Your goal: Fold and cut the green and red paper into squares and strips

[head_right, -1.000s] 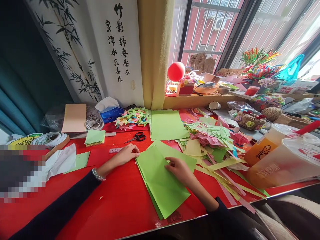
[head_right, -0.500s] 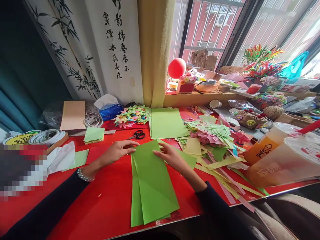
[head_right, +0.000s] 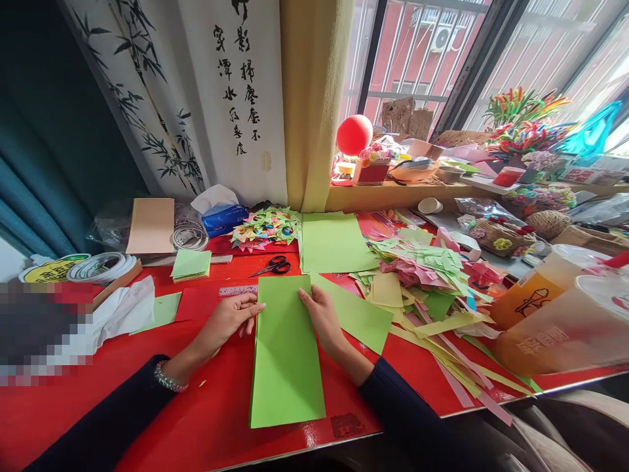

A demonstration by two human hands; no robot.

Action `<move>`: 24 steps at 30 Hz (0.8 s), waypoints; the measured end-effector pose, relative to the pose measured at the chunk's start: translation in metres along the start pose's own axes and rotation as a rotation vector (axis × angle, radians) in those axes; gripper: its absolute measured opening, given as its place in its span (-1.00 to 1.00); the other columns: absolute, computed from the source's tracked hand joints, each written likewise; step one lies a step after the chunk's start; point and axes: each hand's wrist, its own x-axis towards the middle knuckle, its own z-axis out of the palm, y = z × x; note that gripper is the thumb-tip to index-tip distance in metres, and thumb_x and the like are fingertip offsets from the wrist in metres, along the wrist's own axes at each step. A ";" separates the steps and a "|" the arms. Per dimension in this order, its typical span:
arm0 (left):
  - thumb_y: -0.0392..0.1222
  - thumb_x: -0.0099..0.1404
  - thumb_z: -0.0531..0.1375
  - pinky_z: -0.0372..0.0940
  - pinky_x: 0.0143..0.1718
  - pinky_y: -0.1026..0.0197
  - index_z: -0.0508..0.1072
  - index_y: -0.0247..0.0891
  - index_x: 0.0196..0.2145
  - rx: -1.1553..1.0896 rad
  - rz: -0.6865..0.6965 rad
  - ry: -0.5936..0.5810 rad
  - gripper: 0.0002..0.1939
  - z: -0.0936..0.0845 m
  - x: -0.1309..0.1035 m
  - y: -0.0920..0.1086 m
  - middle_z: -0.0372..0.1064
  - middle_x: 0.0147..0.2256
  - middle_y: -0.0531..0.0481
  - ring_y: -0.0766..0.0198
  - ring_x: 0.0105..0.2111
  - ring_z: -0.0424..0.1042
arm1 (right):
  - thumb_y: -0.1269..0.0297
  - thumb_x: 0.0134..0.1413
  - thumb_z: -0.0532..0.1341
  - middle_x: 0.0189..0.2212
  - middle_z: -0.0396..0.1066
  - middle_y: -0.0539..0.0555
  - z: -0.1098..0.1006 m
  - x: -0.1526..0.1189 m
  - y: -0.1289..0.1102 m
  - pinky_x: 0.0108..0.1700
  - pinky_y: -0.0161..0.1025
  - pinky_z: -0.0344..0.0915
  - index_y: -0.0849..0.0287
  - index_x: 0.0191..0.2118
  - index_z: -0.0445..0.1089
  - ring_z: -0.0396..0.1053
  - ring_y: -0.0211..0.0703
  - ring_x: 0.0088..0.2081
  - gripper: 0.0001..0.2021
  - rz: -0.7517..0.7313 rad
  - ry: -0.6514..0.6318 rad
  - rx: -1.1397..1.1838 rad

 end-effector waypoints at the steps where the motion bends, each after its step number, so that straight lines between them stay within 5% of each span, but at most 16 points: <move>1: -0.05 0.10 0.15 0.05 -0.74 0.38 0.32 -0.33 -0.37 -0.009 -0.001 0.000 -0.74 0.001 -0.001 0.001 0.21 -0.77 0.17 0.42 -0.77 0.15 | 0.07 -0.06 0.20 -0.32 0.46 0.09 0.000 0.000 0.001 -0.30 -0.20 0.33 0.17 -0.23 0.37 0.40 -0.07 -0.27 -0.69 -0.012 -0.009 0.017; 24: -0.06 0.12 0.15 0.15 -0.74 0.37 0.33 -0.33 -0.38 -0.091 -0.028 -0.037 -0.75 0.007 -0.005 0.003 0.27 -0.73 0.12 0.37 -0.72 0.28 | 0.12 -0.12 0.24 -0.33 0.47 0.06 -0.002 -0.001 0.003 -0.31 -0.22 0.32 0.16 -0.30 0.37 0.42 -0.10 -0.34 -0.74 0.003 0.080 0.112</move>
